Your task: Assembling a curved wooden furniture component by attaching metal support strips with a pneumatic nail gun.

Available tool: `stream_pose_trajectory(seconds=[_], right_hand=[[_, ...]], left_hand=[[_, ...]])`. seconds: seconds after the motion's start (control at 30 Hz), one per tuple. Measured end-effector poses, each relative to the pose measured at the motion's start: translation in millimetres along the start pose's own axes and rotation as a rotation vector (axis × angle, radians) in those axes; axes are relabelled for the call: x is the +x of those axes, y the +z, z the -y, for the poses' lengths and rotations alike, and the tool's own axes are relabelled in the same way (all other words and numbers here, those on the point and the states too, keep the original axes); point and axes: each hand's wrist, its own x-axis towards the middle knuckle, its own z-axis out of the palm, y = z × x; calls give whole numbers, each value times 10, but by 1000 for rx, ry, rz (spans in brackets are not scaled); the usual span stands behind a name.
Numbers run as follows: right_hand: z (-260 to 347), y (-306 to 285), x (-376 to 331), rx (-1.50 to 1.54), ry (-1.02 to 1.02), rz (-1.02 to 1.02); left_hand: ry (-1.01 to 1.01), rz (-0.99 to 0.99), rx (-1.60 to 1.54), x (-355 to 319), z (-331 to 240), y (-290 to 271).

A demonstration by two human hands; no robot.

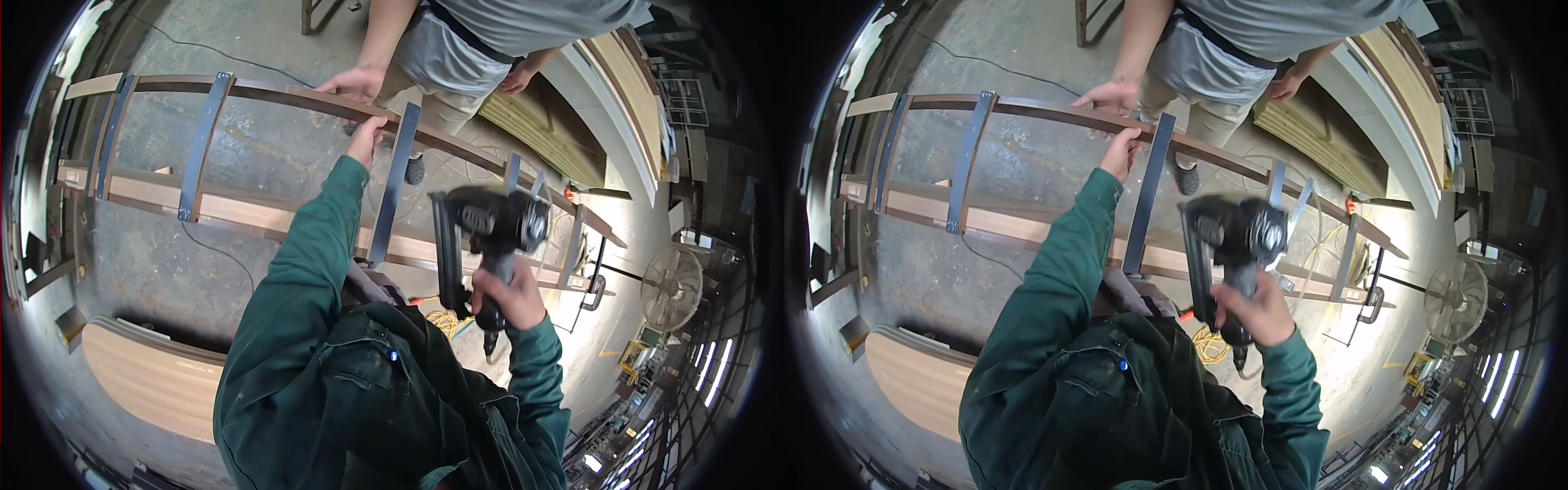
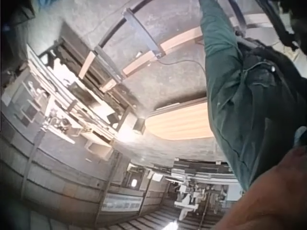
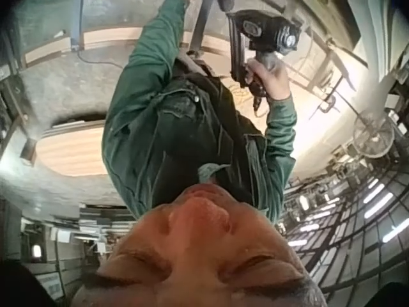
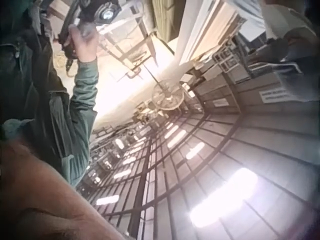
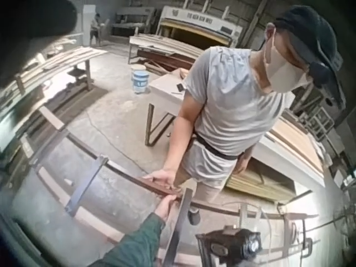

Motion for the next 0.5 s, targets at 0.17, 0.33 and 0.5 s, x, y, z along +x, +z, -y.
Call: stream_pose_trajectory(seconds=[0.17,0.33,0.5], right_hand=[[-441,-28,-287,-7,123,211],[-704,70,-275,-16,78,318],[-673,269,-246,-21,86,318]], left_hand=[[-165,-69,119,-197,-193,115],[-305,256,129,-471,-211,163],[-258,552,85,-692,-170,173]])
